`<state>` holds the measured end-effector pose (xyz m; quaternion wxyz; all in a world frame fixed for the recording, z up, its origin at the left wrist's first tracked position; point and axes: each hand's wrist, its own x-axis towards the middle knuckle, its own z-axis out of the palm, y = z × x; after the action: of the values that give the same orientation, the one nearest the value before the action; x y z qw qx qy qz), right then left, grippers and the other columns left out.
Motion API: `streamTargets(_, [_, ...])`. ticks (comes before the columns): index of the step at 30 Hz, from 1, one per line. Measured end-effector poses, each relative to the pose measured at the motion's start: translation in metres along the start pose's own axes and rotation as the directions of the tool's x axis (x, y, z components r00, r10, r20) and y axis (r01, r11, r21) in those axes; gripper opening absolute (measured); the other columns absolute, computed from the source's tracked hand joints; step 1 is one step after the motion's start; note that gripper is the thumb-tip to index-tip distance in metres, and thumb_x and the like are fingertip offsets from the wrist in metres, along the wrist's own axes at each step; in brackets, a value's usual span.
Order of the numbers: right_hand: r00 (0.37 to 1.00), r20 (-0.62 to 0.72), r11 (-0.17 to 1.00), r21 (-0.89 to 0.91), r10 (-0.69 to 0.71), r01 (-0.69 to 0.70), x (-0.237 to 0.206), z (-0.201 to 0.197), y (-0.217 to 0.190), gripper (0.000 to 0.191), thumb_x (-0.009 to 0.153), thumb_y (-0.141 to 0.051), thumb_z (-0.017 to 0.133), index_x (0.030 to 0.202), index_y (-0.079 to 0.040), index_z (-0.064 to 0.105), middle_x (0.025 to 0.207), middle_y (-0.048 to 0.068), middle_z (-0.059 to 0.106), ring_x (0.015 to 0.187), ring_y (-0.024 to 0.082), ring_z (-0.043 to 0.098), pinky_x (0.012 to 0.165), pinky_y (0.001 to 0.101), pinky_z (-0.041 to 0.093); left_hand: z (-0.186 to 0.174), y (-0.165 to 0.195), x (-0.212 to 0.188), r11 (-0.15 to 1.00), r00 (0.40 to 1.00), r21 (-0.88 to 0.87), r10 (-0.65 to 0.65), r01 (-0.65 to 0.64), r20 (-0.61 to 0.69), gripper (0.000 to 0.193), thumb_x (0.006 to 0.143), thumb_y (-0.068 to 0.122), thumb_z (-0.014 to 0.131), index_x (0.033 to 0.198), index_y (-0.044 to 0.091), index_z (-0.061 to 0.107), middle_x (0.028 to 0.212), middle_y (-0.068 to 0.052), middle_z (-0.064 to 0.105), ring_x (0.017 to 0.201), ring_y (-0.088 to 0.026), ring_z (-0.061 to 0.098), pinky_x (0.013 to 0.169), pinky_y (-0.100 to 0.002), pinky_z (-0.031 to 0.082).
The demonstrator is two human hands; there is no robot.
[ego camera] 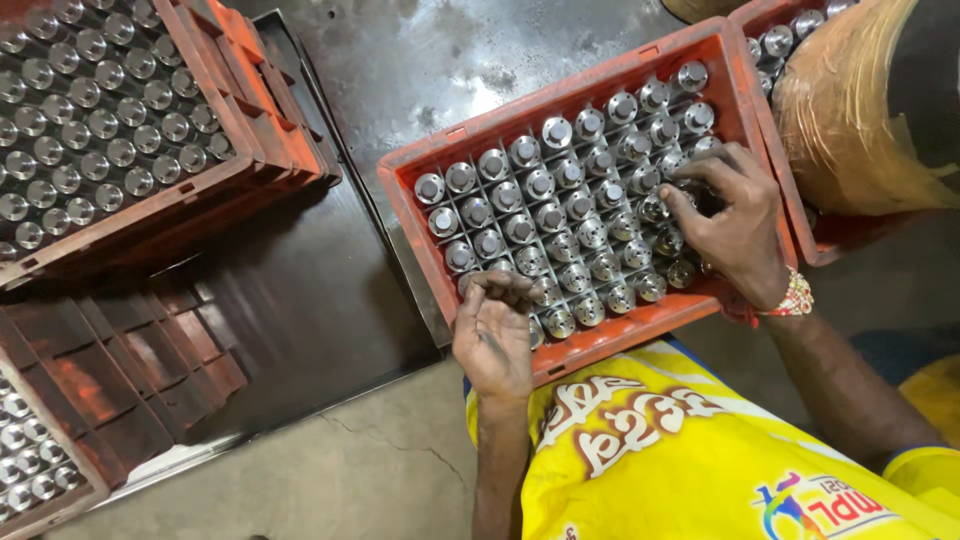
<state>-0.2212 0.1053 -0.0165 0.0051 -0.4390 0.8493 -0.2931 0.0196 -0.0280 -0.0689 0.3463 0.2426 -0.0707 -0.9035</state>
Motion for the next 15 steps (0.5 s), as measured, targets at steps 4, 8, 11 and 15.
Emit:
streamTargets(4, [0.996, 0.016, 0.996, 0.003, -0.087, 0.087, 0.009, 0.009, 0.009, 0.014, 0.086, -0.006, 0.084, 0.095, 0.0, 0.075, 0.095, 0.013, 0.065, 0.093, 0.03, 0.061, 0.082, 0.0419, 0.05, -0.009, -0.005, 0.0, 0.999, 0.998, 0.041, -0.002, 0.005, -0.055, 0.025, 0.105, 0.024, 0.05, 0.107, 0.002, 0.062, 0.099, -0.014, 0.064, 0.094, -0.028, 0.063, 0.088, -0.046, 0.053])
streamTargets(8, [0.972, 0.193, 0.991, 0.015, -0.135, 0.135, 0.032, -0.004, 0.014, 0.022, 0.067, 0.002, 0.068, 0.088, -0.003, 0.074, 0.089, 0.012, 0.064, 0.091, 0.033, 0.059, 0.085, 0.0428, 0.051, -0.009, -0.01, 0.004, 0.997, 0.998, -0.048, -0.058, 0.057, -0.023, 0.022, 0.103, 0.024, 0.052, 0.106, 0.003, 0.061, 0.098, -0.01, 0.062, 0.093, -0.024, 0.059, 0.089, -0.045, 0.05])
streamTargets(11, [0.91, 0.385, 0.988, 0.064, -0.156, 0.142, 0.051, -0.042, 0.004, 0.018, 0.071, -0.001, 0.07, 0.087, -0.007, 0.075, 0.089, 0.01, 0.064, 0.094, 0.031, 0.062, 0.088, 0.0427, 0.049, -0.005, -0.009, 0.003, 0.996, 0.997, -0.032, -0.082, 0.082, 0.003, 0.023, 0.105, 0.024, 0.053, 0.106, 0.002, 0.06, 0.096, -0.01, 0.06, 0.091, -0.025, 0.056, 0.086, -0.042, 0.048])
streamTargets(15, [0.996, -0.071, 0.945, 0.319, -0.056, 0.076, 0.048, -0.132, -0.008, 0.009, 0.088, -0.008, 0.073, 0.095, -0.004, 0.074, 0.095, 0.006, 0.074, 0.088, 0.016, 0.072, 0.08, 0.0311, 0.058, -0.004, -0.011, 0.002, 0.999, 0.999, 0.03, -0.01, 0.011, -0.045, 0.021, 0.1, 0.023, 0.051, 0.104, 0.004, 0.059, 0.094, -0.01, 0.059, 0.09, -0.025, 0.057, 0.086, -0.044, 0.049])
